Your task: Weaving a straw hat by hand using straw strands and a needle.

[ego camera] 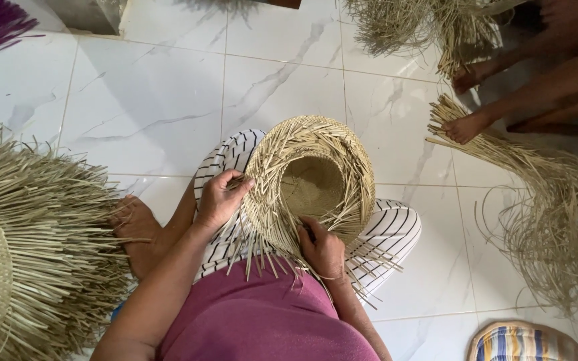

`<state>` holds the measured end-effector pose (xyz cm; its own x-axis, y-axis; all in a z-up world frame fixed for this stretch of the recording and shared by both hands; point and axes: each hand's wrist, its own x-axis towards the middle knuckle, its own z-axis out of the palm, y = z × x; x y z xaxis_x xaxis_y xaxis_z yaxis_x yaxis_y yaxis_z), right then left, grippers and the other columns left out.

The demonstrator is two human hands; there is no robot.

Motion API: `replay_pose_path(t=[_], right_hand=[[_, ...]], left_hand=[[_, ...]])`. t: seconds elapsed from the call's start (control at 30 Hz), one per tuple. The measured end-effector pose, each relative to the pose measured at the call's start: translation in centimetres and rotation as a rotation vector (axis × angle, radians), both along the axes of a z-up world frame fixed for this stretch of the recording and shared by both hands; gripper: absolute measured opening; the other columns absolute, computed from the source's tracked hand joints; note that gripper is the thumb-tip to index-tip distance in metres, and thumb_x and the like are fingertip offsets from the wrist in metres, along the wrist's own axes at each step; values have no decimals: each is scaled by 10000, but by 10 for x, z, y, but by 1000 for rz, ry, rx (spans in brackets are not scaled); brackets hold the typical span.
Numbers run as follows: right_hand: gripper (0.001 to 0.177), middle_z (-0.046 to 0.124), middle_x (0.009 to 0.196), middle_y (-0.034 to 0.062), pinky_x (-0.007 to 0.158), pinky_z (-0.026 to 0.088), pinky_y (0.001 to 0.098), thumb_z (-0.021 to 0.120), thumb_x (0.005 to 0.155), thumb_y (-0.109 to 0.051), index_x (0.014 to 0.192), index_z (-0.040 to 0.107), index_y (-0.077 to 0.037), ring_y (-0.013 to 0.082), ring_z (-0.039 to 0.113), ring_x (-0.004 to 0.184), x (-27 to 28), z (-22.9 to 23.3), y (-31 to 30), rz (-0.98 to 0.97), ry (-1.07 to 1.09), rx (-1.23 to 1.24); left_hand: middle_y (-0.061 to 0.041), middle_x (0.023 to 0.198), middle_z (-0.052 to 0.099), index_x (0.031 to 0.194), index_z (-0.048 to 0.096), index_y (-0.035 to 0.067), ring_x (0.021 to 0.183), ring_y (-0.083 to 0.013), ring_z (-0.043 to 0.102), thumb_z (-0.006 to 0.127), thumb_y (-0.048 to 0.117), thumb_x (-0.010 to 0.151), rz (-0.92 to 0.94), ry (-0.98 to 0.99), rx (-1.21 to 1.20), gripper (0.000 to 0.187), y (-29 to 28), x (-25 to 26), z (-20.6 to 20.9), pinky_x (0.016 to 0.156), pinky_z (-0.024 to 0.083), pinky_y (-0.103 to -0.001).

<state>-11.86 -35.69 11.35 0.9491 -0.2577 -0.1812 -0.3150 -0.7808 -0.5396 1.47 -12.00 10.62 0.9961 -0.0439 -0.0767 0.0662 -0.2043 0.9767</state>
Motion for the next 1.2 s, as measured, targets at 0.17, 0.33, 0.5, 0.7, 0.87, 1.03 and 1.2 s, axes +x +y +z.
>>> replay_pose_path(t=[0.17,0.33,0.5,0.7,0.87,1.03,1.2], right_hand=[[326,796,1049,22,873,562,564,631,932,-457,1235,702,-361,367,729,987,2,6,3,-13,-11,1],[324,798,1029,18,855,568,553,643,926,-455,1230,704,-362,359,733,970,0,6,3,-15,-27,4],[313,802,1016,18,836,572,555,644,925,-449,1216,713,-359,355,736,962,-1,14,4,-20,-33,16],[327,802,1017,3,866,575,529,622,931,-497,1226,703,-382,333,738,977,-1,6,3,-13,-4,-10],[330,802,1029,-2,862,576,526,628,929,-484,1234,700,-381,328,738,983,-2,7,2,-16,20,7],[335,798,1030,26,861,572,539,620,936,-488,1243,697,-376,339,736,978,2,8,3,-12,15,2],[324,800,1018,15,868,581,520,619,933,-508,1223,703,-391,328,738,982,-2,0,0,-13,26,-18]], left_hand=[[-102,777,763,917,783,126,779,-182,724,860,267,862,-4,-5,10,170,-1,2,-4,699,563,-332],[-110,802,770,936,784,123,805,-211,744,863,262,856,-7,0,27,178,1,0,-4,724,573,-348],[-125,822,773,950,770,101,807,-246,736,796,223,918,-62,22,62,129,2,6,-17,737,569,-389],[-84,639,673,945,735,108,520,-178,665,714,202,885,-243,232,58,114,16,22,18,541,551,-336],[-66,700,634,956,743,34,583,-148,628,648,125,976,-192,279,-196,133,21,21,-9,529,575,-291],[-70,601,639,912,749,69,498,-145,630,648,131,986,-200,192,-189,139,16,30,-29,454,535,-287],[-97,705,746,907,795,110,674,-207,693,712,226,927,-227,254,134,144,36,11,51,638,568,-368]])
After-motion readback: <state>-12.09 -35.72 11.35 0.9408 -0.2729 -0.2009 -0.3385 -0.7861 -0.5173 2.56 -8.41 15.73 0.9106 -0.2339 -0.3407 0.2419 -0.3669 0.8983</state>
